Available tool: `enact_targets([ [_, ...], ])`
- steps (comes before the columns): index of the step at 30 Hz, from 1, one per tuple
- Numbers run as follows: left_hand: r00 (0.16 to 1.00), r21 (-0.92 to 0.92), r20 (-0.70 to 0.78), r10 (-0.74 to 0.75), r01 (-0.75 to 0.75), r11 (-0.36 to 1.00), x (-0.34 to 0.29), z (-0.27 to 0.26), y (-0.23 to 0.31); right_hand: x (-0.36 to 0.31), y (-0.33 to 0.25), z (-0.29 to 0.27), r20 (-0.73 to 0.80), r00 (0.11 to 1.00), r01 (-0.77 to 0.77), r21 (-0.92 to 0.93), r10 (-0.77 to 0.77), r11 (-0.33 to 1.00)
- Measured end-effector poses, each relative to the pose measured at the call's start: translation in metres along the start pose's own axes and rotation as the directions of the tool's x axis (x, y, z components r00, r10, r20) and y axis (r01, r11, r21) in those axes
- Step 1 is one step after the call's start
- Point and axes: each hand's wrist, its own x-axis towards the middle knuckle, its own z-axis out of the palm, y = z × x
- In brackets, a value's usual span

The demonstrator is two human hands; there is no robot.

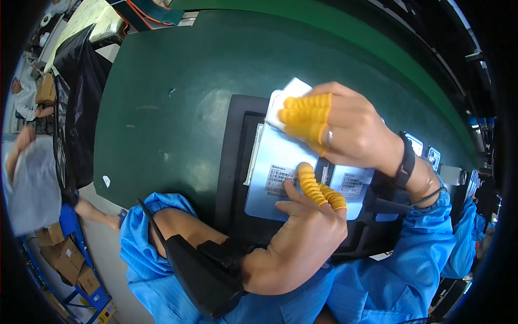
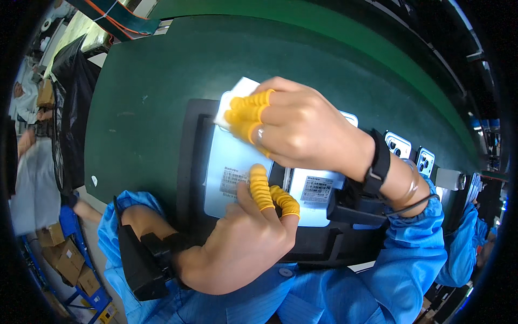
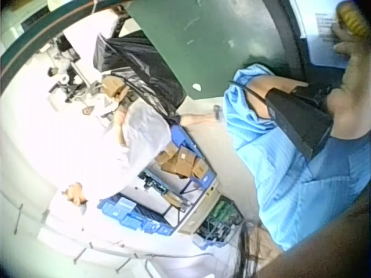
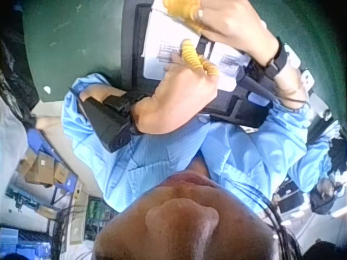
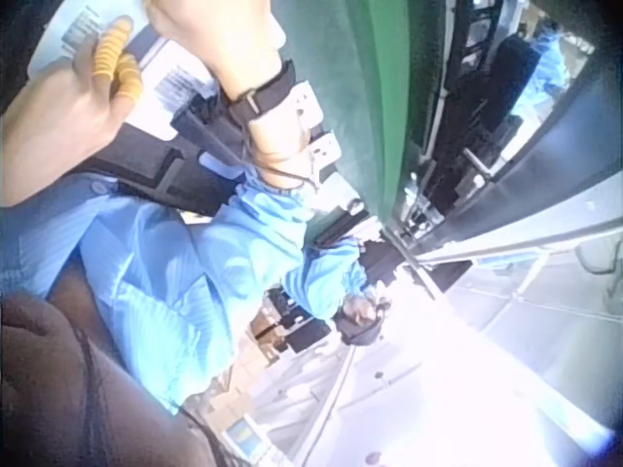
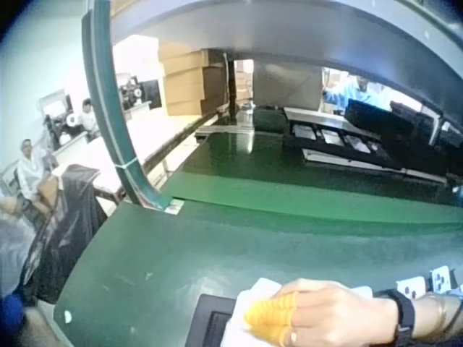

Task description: Cleaning the back panels and camera lenses of several smartphones with a cloth on an assembly line.

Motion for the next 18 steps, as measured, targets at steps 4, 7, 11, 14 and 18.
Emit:
enact_targets([
  [4,0.999,0.049,0.007,0.05,-0.05,0.998,0.007,0.006,-0.004,-0.028,-0.01,-0.007,-0.026,0.996,-0.082,0.03,0.083,0.996],
  [7,1.0,0.025,-0.003,-0.016,0.016,1.0,0.0,0.002,0.002,-0.031,-0.019,-0.025,0.05,0.991,-0.128,0.063,0.125,0.99],
  [11,1.0,0.022,0.0,0.013,-0.013,1.0,-0.001,0.004,0.002,-0.03,-0.015,-0.033,-0.061,0.962,-0.268,-0.05,0.265,0.962],
  [14,0.999,0.001,0.005,-0.05,0.05,0.999,0.001,0.006,0.004,-0.026,-0.007,-0.023,-0.06,0.968,-0.248,-0.098,0.243,0.964],
  [18,1.0,0.038,0.0,-0.006,0.006,0.999,-0.001,0.004,-0.002,-0.036,-0.027,-0.01,-0.023,0.982,-0.188,-0.195,0.187,0.963],
])
